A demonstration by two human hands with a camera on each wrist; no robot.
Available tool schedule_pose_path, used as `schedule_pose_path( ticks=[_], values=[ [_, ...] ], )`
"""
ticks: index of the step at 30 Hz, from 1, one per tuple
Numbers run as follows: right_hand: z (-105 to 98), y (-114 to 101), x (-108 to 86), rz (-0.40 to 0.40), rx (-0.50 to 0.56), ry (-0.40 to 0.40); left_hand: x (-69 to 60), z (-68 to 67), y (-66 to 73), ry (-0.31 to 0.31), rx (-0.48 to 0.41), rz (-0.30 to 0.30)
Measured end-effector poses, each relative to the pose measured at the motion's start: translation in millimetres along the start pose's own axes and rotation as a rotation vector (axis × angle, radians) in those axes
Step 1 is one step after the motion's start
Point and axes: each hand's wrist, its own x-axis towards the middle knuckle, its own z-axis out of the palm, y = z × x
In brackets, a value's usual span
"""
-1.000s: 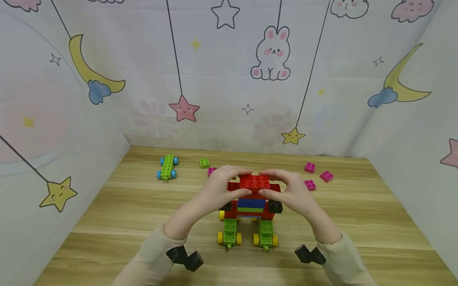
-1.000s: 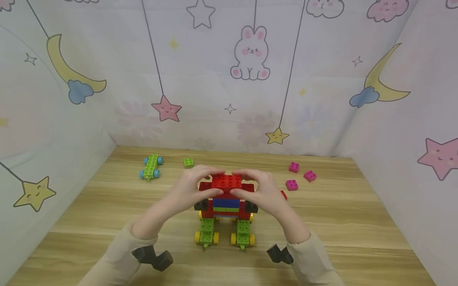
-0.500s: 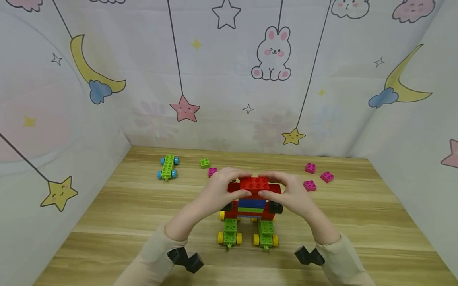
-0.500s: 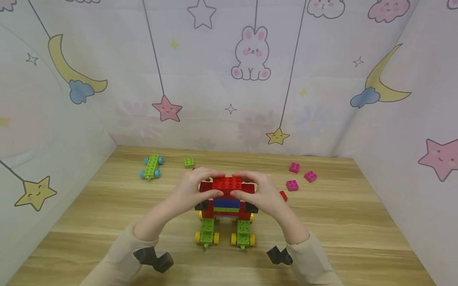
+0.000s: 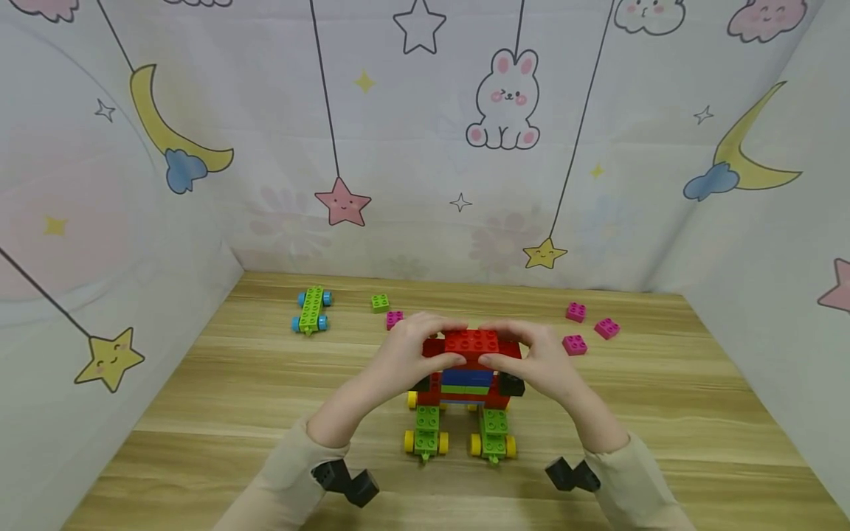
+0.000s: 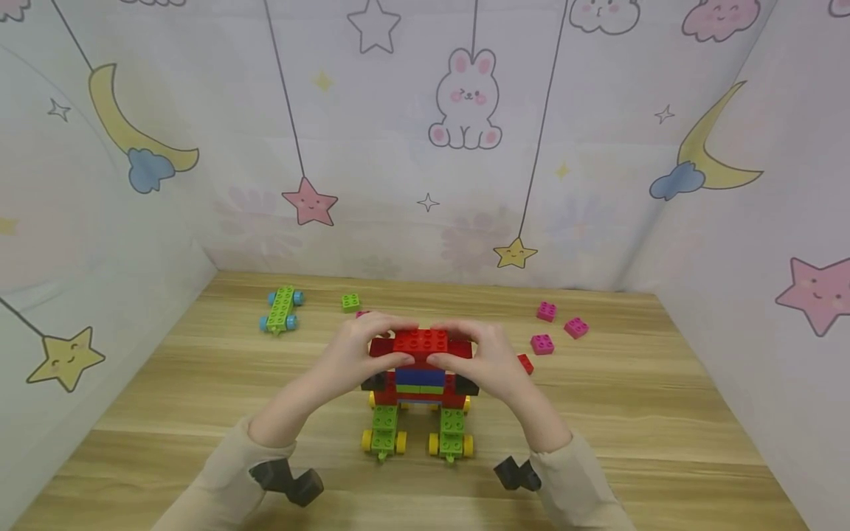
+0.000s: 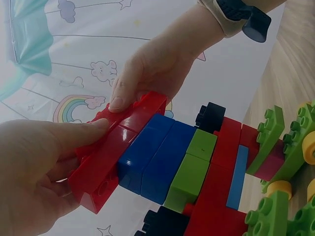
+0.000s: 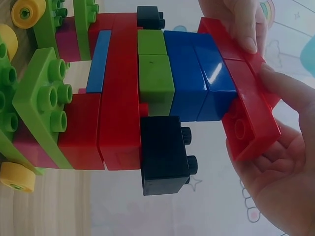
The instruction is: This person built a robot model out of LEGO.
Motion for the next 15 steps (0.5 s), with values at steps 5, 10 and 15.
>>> schedule_pose_path(
  ticks=[5,10,15],
  values=[
    [-1.3,-1.2,0.9,0.015,0.011,-0.018,1.4,-0.9,0.6,-0.018,-0.044,-0.033],
    [-1.7,-1.3,1.6,0.019,0.01,-0.034,2.9,-1.8,0.4,-0.038,-0.078,-0.064],
    [-1.9,-0.8,1.8,0.025,-0.008,-0.034,3.8,-2.3,0.9,-0.059,-0.085,-0.089]
  ],
)
